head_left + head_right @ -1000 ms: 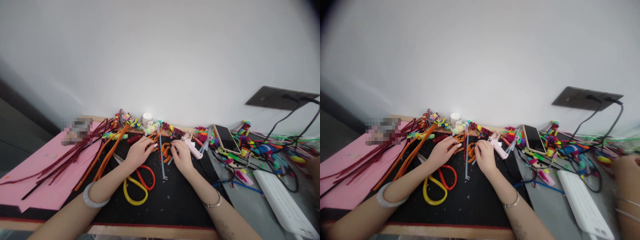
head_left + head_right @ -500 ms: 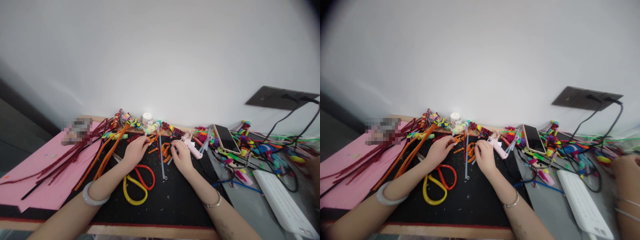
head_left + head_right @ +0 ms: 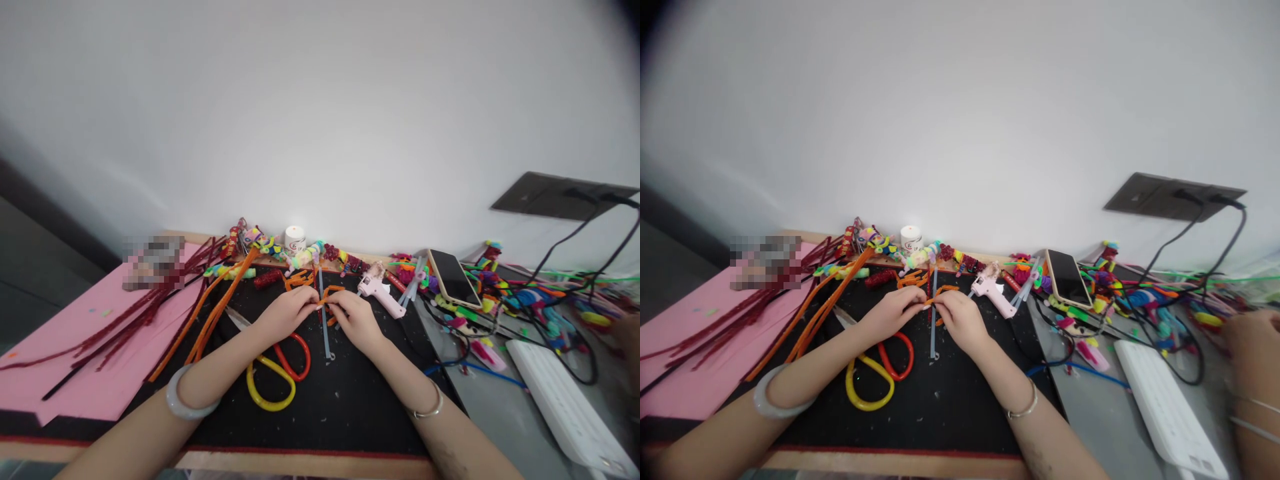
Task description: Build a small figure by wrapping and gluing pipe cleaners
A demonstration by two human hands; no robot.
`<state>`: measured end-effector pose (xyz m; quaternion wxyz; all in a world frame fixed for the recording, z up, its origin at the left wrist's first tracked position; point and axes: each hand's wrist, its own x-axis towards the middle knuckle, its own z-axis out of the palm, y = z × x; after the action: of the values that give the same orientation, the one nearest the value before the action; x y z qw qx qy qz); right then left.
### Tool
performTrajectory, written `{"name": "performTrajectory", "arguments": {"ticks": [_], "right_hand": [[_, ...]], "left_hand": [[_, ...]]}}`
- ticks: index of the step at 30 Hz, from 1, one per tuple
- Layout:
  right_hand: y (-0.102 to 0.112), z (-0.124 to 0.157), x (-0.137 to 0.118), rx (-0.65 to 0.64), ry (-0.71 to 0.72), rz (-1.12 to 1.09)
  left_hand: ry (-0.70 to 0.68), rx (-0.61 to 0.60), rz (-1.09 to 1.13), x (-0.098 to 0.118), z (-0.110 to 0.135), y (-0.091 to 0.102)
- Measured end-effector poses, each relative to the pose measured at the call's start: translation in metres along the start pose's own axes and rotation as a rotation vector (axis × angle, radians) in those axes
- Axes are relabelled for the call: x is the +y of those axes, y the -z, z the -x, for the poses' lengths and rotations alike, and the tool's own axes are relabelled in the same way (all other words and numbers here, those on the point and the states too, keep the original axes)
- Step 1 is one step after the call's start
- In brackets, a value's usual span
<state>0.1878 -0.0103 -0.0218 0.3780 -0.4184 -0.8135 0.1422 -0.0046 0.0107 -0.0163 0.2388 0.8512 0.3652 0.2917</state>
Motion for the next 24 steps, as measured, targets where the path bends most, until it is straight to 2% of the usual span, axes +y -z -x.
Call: {"name": "performTrajectory", "arguments": {"ticks": [9, 14, 18, 24], "right_hand": [[0.0001, 0.0001, -0.0010, -0.030, 0.012, -0.012], [-0.0016, 0.0013, 0.0016, -0.008, -0.015, 0.018], [-0.0017, 0.0015, 0.0020, -0.022, -0.011, 0.028], [-0.0014, 0.0016, 0.0028, 0.010, -0.021, 0.012]], "left_hand": [[0.002, -0.005, 0.047, -0.0010, -0.0006, 0.0000], [0.110, 0.083, 0.150, -0.0005, -0.0030, 0.0012], [0.216, 0.172, 0.313, -0.0024, -0.0042, 0.0006], [0.227, 0.142, 0.423, -0.0051, -0.0047, -0.0014]]}}
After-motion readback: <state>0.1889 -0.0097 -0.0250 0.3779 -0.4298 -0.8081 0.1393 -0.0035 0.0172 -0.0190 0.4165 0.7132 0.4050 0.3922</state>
